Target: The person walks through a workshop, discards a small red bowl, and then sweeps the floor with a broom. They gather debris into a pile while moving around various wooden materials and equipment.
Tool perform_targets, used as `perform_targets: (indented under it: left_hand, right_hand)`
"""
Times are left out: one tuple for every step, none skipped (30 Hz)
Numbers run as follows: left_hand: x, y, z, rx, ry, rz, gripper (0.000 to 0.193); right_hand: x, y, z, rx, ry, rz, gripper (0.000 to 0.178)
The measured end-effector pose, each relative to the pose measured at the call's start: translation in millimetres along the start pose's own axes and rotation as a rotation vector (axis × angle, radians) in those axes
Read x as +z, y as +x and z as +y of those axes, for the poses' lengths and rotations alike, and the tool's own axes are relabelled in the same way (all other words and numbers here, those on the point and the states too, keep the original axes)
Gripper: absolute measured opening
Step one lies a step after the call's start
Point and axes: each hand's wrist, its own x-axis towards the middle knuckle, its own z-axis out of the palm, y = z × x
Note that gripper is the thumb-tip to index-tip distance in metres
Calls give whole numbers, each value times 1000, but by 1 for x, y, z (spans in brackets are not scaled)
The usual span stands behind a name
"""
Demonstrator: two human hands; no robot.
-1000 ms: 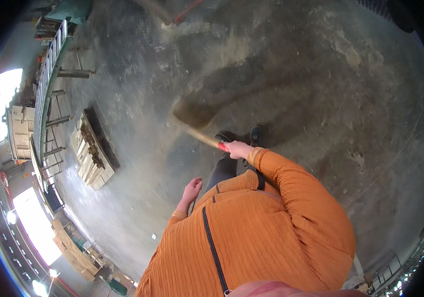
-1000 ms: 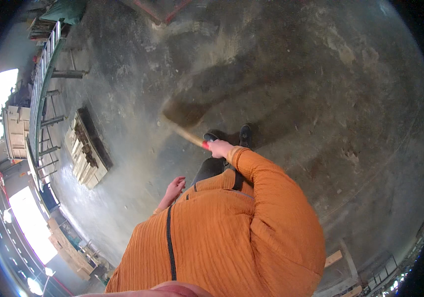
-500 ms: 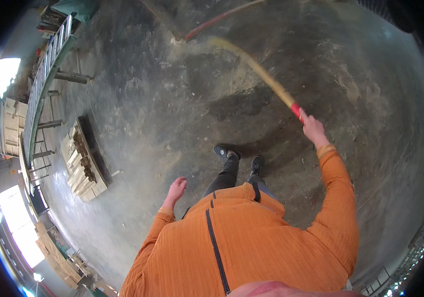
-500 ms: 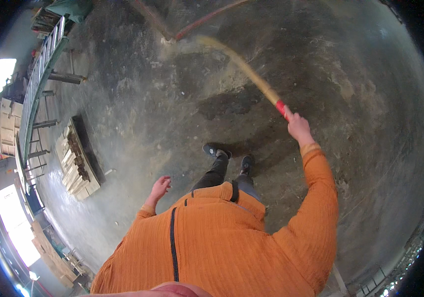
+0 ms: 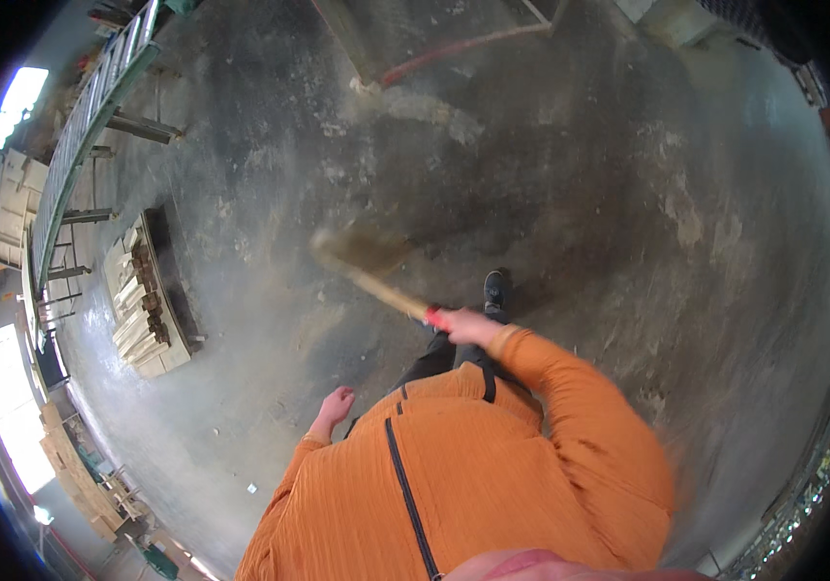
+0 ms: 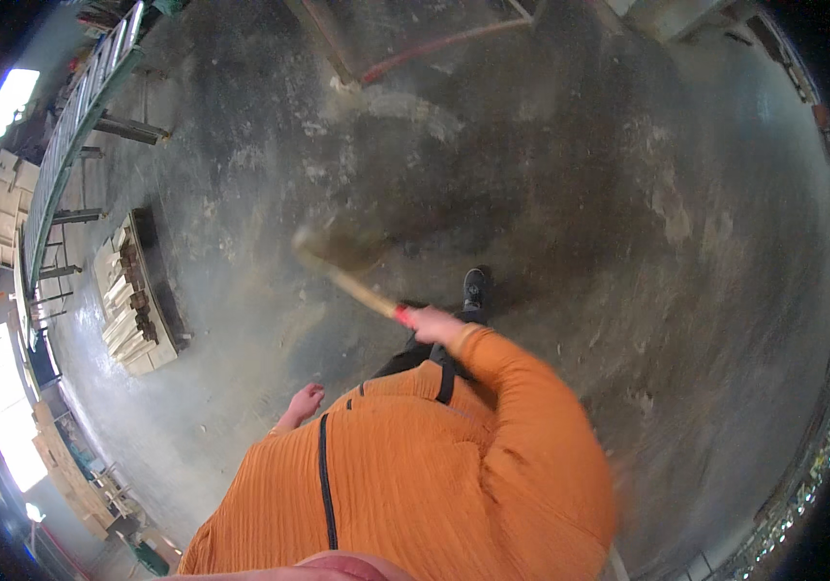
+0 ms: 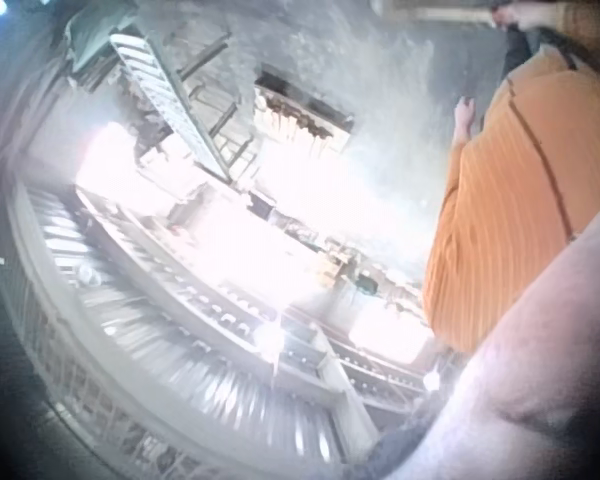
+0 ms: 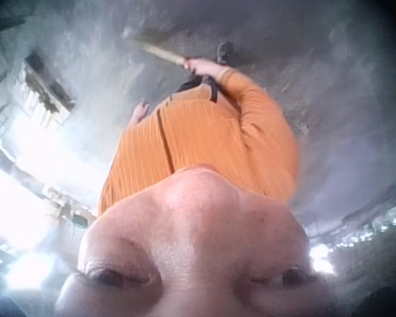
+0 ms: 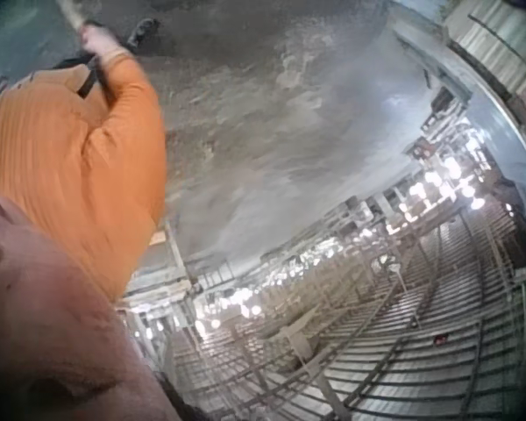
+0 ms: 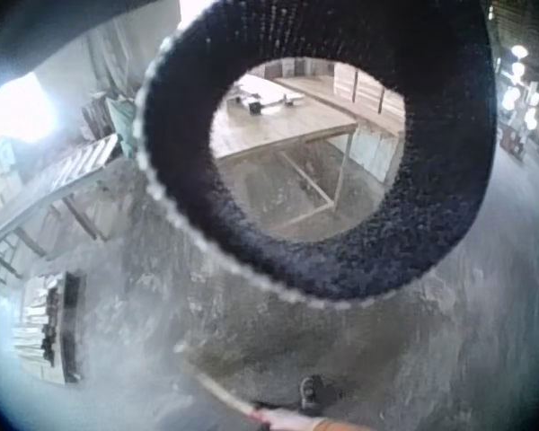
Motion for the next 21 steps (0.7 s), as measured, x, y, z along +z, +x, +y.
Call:
perform_targets:
  left_hand:
    - [-7, 0, 10, 10, 30, 30, 32]
    - [-6, 2, 12, 27, 28, 34, 32]
    - [-16, 1, 21, -5, -59, 86, 31]
    - [-17, 10, 27, -14, -197, 118, 31]
    - [-19, 14, 40, -26, -313, 151, 31]
    - [-19, 17, 50, -28, -340, 174, 31]
    - [-22, 22, 61, -26, -373, 204, 31]
    - [-27, 25, 72, -19, -408, 242, 31]
    - [-28, 29, 77, 4, -355, 298, 31]
    - [-24, 28, 85, -16, -344, 288, 31]
    - [-21, 28, 95, -36, -332, 281, 32]
    - [-22, 32, 106, -59, -317, 274, 32]
    - [-23, 36, 115, -59, -322, 276, 32]
    - [-20, 37, 122, -62, -322, 258, 32]
    - [-13, 33, 125, -79, -321, 231, 33]
    - [-8, 29, 126, -110, -344, 233, 32]
    - [-6, 26, 126, -155, -369, 251, 32]
    - [-3, 25, 129, -187, -397, 262, 31]
    - [-4, 20, 135, -193, -438, 277, 31]
    - [3, 20, 132, -194, -522, 265, 30]
    - [4, 17, 133, -193, -576, 275, 30]
  right_hand:
    - [-4, 14, -18, 5, -55, -23, 48]
    - [-11, 20, -29, 41, -132, -66, 54]
    - [-28, 21, -33, -21, -196, -91, 57]
    - [-52, 20, -35, -50, -306, -134, 60]
    - [-73, 17, -29, -84, -396, -167, 64]
    - [-95, 8, -13, -143, -502, -55, 64]
    - [-120, -1, 5, -149, -552, 5, 63]
    - [-146, -12, 25, -110, -563, 72, 62]
    - [-177, -26, 42, -99, -612, 154, 62]
    - [-205, -40, 56, -25, -662, 223, 62]
    - [-235, -55, 70, 41, -703, 272, 63]
    - [-264, -66, 84, 131, -763, 283, 64]
    - [-289, -71, 93, 224, -780, 300, 67]
    - [-308, -76, 111, 271, -800, 357, 65]
    - [-323, -72, 125, 318, -753, 412, 63]
    - [-336, -61, 137, 334, -713, 474, 61]
    - [-352, -40, 132, 410, -610, 420, 60]
    - [-363, -16, 130, 466, -528, 460, 57]
    - [-373, 6, 132, 523, -434, 512, 55]
    - [-382, 31, 132, 587, -436, 556, 49]
    - [-389, 51, 135, 638, -406, 616, 44]
